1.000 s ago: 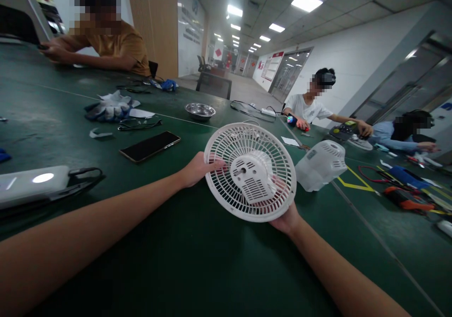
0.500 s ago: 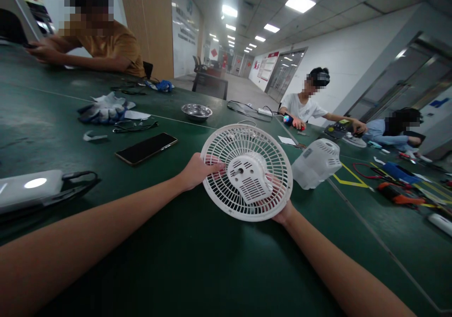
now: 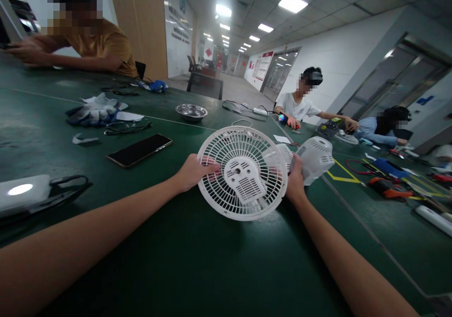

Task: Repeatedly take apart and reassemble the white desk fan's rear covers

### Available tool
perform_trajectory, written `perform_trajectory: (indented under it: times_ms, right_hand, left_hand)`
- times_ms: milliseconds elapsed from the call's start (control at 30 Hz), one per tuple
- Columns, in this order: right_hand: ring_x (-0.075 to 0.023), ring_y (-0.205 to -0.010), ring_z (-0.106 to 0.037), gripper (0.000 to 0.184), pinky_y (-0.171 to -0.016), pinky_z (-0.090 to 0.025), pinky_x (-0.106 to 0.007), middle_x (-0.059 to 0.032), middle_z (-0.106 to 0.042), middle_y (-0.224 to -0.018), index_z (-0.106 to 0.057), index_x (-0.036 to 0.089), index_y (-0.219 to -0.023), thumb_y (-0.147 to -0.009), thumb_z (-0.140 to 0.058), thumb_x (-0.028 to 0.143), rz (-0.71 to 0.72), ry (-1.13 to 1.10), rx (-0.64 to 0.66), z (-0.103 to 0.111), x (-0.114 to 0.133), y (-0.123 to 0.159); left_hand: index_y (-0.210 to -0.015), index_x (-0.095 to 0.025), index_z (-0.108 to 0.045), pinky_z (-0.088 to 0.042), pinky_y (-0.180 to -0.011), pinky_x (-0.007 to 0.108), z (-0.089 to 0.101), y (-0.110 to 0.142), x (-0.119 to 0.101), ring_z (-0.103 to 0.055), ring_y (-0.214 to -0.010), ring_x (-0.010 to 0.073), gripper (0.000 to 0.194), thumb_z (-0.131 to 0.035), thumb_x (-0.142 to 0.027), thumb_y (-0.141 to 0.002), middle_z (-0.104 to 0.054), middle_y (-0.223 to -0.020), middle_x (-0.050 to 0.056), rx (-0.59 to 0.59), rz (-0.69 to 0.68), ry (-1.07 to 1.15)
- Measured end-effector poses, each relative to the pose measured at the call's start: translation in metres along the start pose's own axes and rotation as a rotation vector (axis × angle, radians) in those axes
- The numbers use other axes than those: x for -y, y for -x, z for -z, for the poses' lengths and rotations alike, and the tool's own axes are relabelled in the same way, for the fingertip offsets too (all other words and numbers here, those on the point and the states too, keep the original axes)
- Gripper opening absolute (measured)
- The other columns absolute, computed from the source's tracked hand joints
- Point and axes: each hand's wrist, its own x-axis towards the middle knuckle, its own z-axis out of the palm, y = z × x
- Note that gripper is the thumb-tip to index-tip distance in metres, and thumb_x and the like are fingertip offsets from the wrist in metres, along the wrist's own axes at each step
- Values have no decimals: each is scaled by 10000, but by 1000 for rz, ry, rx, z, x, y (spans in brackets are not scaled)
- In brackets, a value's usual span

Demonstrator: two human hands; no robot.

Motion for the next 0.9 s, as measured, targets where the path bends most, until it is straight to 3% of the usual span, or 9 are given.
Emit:
perform_trajectory:
  times_ms: [133, 367, 500, 600, 667, 733, 833, 900]
  right_hand:
    - [-395, -1178, -614, 885, -1097, -406, -591, -149, -642, -1268, -448, 232, -1470, -695, -780, 501, 93, 482, -62, 9, -6, -8]
    - [-359, -1149, -593, 729, -1055, -448, -551, -170, -559, -1244, -482, 191, -1442, -785, -681, 437, 164, 673, -65, 2, -15, -11]
    - [-350, -1284, -501, 540, -1126, -379, -541, -165, -520, -1306, -546, 206, -1325, -819, -641, 372, 460, 684, -277, 16, 0, -9]
    - [-366, -1370, -429, 584, -1160, -316, -570, -185, -474, -1389, -521, 199, -1315, -782, -682, 374, 560, 720, -543, 38, 7, -12]
    - [-375, -1392, -412, 724, -1163, -310, -568, -205, -456, -1431, -473, 177, -1372, -714, -723, 350, 499, 702, -687, 54, 0, -19]
    - [-381, -1380, -441, 856, -1140, -345, -566, -206, -486, -1434, -402, 167, -1433, -670, -743, 350, 334, 613, -733, 65, -17, -28]
    - [-335, -1163, -630, 895, -1000, -493, -497, -163, -633, -1273, -372, 174, -1401, -651, -777, 448, -2, 349, -543, 71, -51, -41]
    - [-325, -1127, -658, 879, -972, -518, -472, -141, -658, -1264, -432, 201, -1314, -579, -834, 469, -105, 288, -481, 70, -68, -45]
  left_hand:
    - [-926, -160, -766, -608, -724, 414, 1, 0, 1, -733, -742, 236, 224, -798, -353, -816, -778, -846, 74, 4, 14, -27]
    - [-881, -151, -764, -603, -729, 408, 1, -6, 7, -734, -744, 235, 171, -805, -296, -800, -779, -832, 77, -17, 136, 45]
    - [-889, -142, -759, -602, -759, 408, -1, -6, 3, -735, -765, 226, 164, -802, -274, -801, -779, -841, 72, -20, 184, 62]
    - [-867, -144, -754, -599, -755, 401, -3, -6, 1, -731, -752, 217, 141, -801, -258, -798, -775, -824, 67, -24, 194, 83]
    - [-859, -147, -754, -597, -756, 394, -3, -6, 0, -727, -750, 211, 130, -802, -251, -798, -771, -816, 61, -23, 196, 96]
    - [-868, -148, -755, -595, -764, 392, -3, -7, 1, -726, -758, 209, 129, -803, -247, -800, -768, -820, 58, -21, 198, 103]
    - [-892, -154, -760, -594, -776, 403, -2, -7, 3, -727, -772, 216, 140, -801, -256, -804, -770, -843, 64, -10, 197, 98]
    - [-890, -158, -762, -592, -770, 405, -1, -7, 4, -725, -768, 220, 141, -797, -266, -806, -769, -839, 67, -4, 184, 87]
